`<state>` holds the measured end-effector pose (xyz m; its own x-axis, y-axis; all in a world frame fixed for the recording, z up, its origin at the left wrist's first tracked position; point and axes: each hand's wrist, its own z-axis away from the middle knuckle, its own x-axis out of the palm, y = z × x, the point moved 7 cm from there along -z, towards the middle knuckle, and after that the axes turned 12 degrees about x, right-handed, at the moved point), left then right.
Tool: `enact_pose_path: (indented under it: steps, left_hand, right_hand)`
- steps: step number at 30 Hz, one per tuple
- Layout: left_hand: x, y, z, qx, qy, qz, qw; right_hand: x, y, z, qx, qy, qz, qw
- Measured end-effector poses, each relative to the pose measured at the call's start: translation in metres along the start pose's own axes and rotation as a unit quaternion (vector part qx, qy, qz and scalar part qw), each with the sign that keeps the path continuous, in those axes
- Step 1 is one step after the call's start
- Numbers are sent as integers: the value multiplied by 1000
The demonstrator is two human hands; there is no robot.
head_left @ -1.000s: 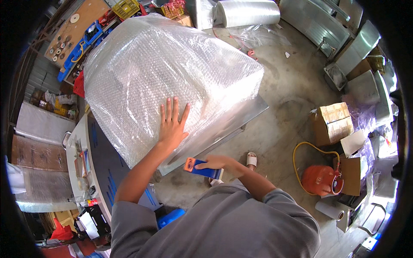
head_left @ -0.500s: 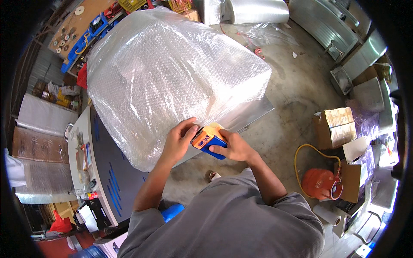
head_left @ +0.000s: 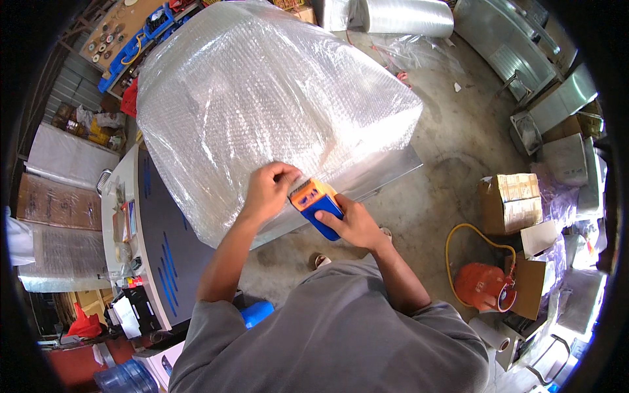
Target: The person wraps a large rectangular object with bubble wrap and secures it with packing tape. They smooth the wrap, apply tape strips, and rotate the package to cover all sides.
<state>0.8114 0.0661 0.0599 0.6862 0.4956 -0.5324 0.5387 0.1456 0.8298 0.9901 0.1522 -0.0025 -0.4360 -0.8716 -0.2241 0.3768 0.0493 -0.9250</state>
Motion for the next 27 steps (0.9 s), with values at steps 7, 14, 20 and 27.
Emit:
enact_pose_path:
  steps: [7, 14, 20, 27]
  left_hand:
    - [-48, -15, -19, 242, 171, -452, 841]
    - [-50, -14, -19, 185, 219, -534, 796]
    - [-23, -4, 2, 298, 222, -498, 784]
    - [140, -90, 61, 382, -299, -572, 661]
  right_hand:
    - [26, 56, -49, 59, 21, 59, 996]
    - [18, 122, -75, 96, 56, 119, 987]
    - [6, 156, -86, 238, 40, 212, 947]
    - [28, 180, -103, 272, 52, 174, 945]
